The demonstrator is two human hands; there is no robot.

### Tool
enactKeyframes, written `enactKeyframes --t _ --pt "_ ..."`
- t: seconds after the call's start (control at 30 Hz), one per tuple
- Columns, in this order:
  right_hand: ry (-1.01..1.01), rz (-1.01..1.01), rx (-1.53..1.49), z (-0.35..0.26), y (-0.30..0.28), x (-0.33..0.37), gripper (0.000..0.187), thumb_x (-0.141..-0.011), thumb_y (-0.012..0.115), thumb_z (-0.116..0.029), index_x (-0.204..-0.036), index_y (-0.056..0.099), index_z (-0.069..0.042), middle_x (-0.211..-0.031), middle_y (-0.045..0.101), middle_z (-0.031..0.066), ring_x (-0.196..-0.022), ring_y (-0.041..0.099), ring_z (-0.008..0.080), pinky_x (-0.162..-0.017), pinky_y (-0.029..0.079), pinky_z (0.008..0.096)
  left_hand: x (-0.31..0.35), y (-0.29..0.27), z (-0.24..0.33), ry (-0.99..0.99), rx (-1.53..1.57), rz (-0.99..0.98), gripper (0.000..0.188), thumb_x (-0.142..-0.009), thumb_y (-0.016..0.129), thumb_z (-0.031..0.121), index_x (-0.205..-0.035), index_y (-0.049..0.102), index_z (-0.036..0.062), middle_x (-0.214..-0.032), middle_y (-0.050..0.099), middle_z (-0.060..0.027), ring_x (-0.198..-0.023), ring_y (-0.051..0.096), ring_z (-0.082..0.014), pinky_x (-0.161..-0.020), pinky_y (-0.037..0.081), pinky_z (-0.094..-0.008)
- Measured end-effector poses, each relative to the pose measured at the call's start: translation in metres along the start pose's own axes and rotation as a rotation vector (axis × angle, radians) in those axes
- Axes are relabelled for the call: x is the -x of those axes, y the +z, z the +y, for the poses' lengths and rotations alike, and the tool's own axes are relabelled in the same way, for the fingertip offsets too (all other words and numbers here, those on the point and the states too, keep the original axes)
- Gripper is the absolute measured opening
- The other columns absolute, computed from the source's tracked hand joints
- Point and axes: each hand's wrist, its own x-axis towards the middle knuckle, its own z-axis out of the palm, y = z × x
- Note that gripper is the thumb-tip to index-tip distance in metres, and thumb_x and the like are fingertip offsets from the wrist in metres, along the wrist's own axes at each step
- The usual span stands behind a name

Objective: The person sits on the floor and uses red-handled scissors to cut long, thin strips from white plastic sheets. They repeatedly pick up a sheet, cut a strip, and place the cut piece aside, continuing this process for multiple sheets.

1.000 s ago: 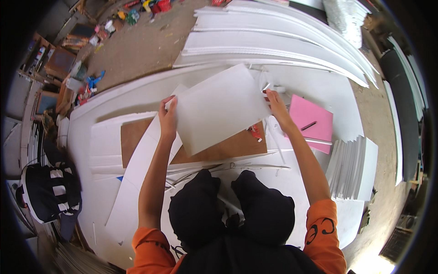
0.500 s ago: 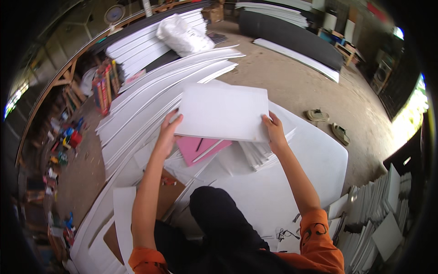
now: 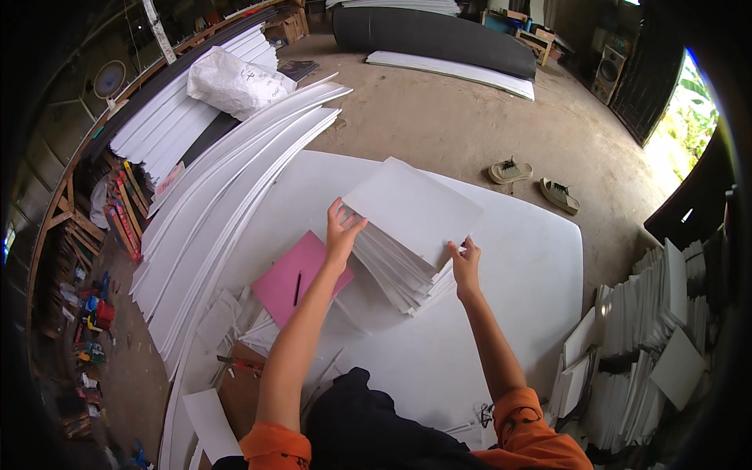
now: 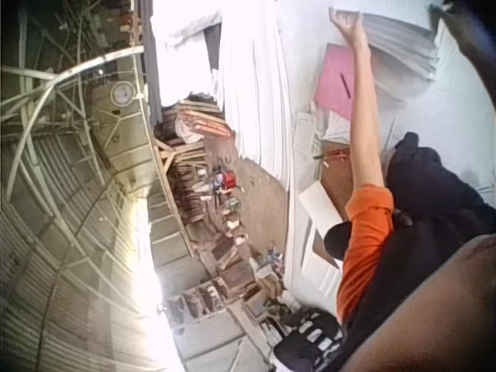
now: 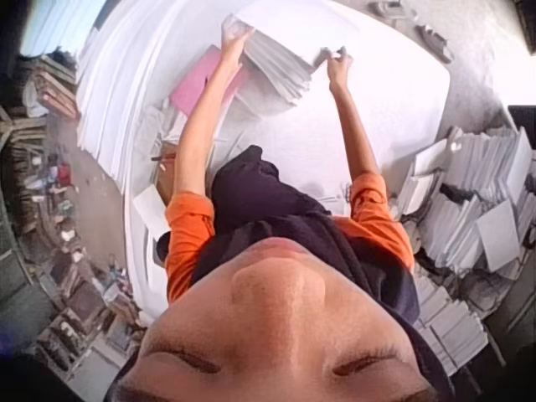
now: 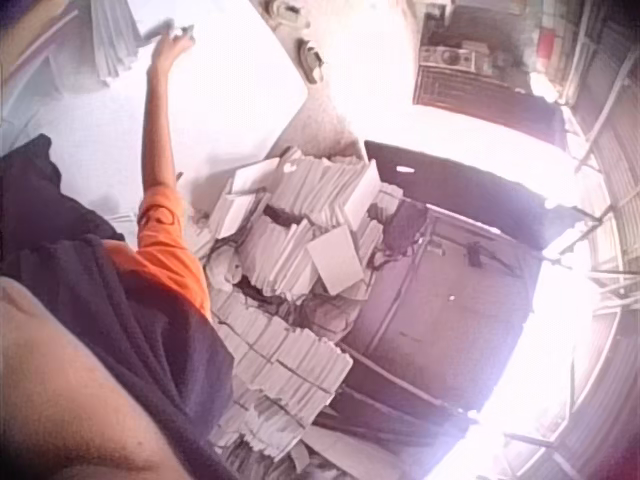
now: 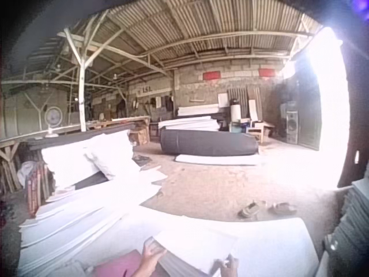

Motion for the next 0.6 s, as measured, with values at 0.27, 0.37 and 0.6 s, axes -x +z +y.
enactKeyframes --t 0.27,0.37,0.6 --pt "-0.266 0.178 0.122 -0.012 0.024 0.024 0.052 -0.080 0.052 -0.010 -0.126 0.030 -0.003 -0.113 0.027 0.0180 -0.105 0.029 0.0281 -0.089 0.029 0.0348 0.031 -0.029 -0.001 0.197 -0.485 -0.057 0.072 -0.073 0.065 0.021 -0.129 0.022 0.0073 -0.131 0.025 -0.0157 -0.123 0.023 -0.0303 -0.099 0.024 -0.0392" --pt "-0.363 -0.088 0.016 -0.036 0.043 0.073 0.040 -0.082 0.049 -0.008 -0.120 0.040 -0.005 -0.105 0.035 0.0136 -0.094 0.039 0.0209 -0.083 0.034 0.0290 0.092 -0.080 0.010 0.196 -0.553 -0.042 0.069 -0.073 0.064 0.022 -0.127 0.025 0.0064 -0.129 0.029 -0.0163 -0.119 0.030 -0.0303 -0.097 0.026 -0.0388" --pt "-0.689 -1.015 0.229 -0.013 0.180 0.174 0.016 -0.079 0.049 -0.009 -0.090 0.061 -0.007 -0.073 0.051 0.0120 -0.071 0.052 0.0215 -0.063 0.043 0.0310 0.286 -0.290 0.043 0.038 -0.966 0.345 0.059 -0.073 0.063 0.024 -0.120 0.034 0.0038 -0.117 0.042 -0.0208 -0.110 0.041 -0.0314 -0.091 0.034 -0.0354"
